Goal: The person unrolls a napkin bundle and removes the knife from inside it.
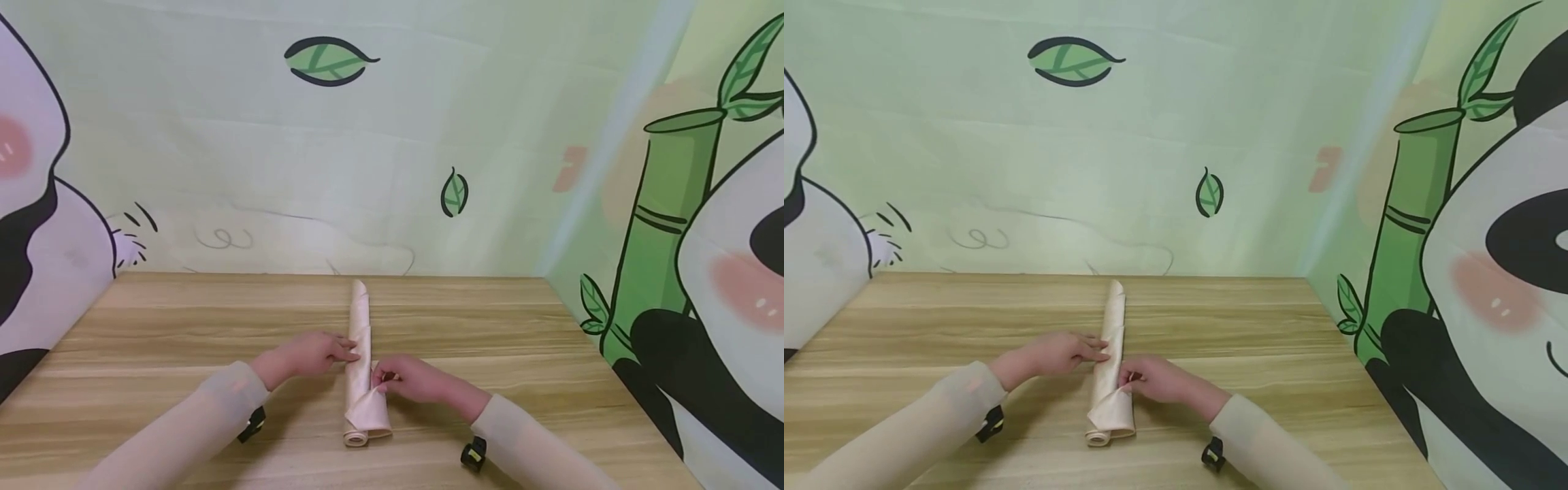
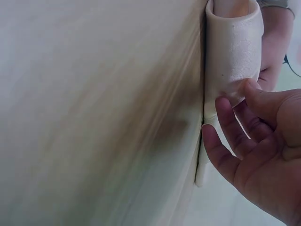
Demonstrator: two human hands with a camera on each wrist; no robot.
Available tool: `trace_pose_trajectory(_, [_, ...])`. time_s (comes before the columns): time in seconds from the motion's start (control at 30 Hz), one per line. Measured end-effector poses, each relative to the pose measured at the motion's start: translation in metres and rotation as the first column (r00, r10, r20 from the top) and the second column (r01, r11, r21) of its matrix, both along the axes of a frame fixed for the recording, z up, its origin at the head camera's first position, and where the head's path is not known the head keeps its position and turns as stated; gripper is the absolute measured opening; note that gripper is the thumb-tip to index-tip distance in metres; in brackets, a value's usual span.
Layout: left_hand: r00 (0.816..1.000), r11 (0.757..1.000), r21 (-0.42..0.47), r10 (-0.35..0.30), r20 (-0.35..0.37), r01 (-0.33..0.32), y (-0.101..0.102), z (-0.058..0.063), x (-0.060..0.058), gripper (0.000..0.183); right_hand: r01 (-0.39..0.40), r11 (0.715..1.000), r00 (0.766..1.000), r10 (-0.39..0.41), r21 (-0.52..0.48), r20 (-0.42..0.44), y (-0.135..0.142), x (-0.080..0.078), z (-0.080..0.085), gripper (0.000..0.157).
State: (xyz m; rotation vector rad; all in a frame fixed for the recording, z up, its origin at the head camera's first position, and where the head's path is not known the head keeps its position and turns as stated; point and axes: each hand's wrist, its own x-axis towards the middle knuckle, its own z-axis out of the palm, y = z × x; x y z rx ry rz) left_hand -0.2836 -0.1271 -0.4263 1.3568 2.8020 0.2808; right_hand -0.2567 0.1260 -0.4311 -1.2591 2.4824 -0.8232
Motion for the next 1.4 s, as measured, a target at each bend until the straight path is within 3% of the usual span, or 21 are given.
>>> trace_pose_trajectory(0.27, [1.000, 1.000, 0.016, -0.013, -0.013, 0.013, 0.002, 0.002, 0.001, 0.042, 0.003, 1.000, 1.000, -0.003, 0.023, 0.020, 0.009, -0.001, -0.003, 0.010])
trace_pose_trajectory(0.47, [0.999, 1.000, 0.014, -0.015, -0.035, 0.015, 0.002, 0.001, 0.000, 0.042, -0.041, 0.998, 0.997, 0.044, 0.050, -0.056, 0.018, 0.000, -0.001, 0.017])
trace_pose_trajectory(0.67, [0.999, 1.000, 0.011, -0.004, -0.040, 0.004, 0.001, 0.002, 0.002, 0.043, -0.084, 0.992, 0.980, 0.098, 0.089, -0.172, 0.030, 0.001, 0.003, 0.022])
trace_pose_trajectory(0.93, [0.998, 1.000, 0.004, 0.008, -0.056, -0.008, 0.000, -0.003, 0.002, 0.042, -0.057, 0.987, 0.970, 0.091, 0.149, -0.228, 0.050, 0.001, 0.003, 0.026])
trace_pose_trajectory(1.1, [0.995, 1.000, 0.004, -0.010, -0.097, 0.011, 0.002, -0.003, 0.009, 0.035, 0.008, 0.986, 0.966, 0.035, 0.167, -0.257, 0.057, 0.004, 0.006, 0.023])
trace_pose_trajectory(1.2, [0.979, 0.998, -0.006, -0.064, -0.193, 0.064, 0.004, 0.001, 0.020, 0.033, 0.040, 0.983, 0.950, 0.018, 0.180, -0.311, 0.056, 0.011, 0.006, 0.019])
trace_pose_trajectory(1.33, [0.936, 0.985, -0.032, -0.174, -0.307, 0.172, 0.012, 0.006, 0.042, 0.032, -0.002, 0.974, 0.909, 0.095, 0.225, -0.406, 0.050, 0.027, 0.005, 0.026])
trace_pose_trajectory(1.4, [0.923, 0.974, -0.049, -0.223, -0.315, 0.219, 0.017, 0.008, 0.053, 0.030, -0.036, 0.966, 0.893, 0.146, 0.257, -0.426, 0.046, 0.034, 0.004, 0.031])
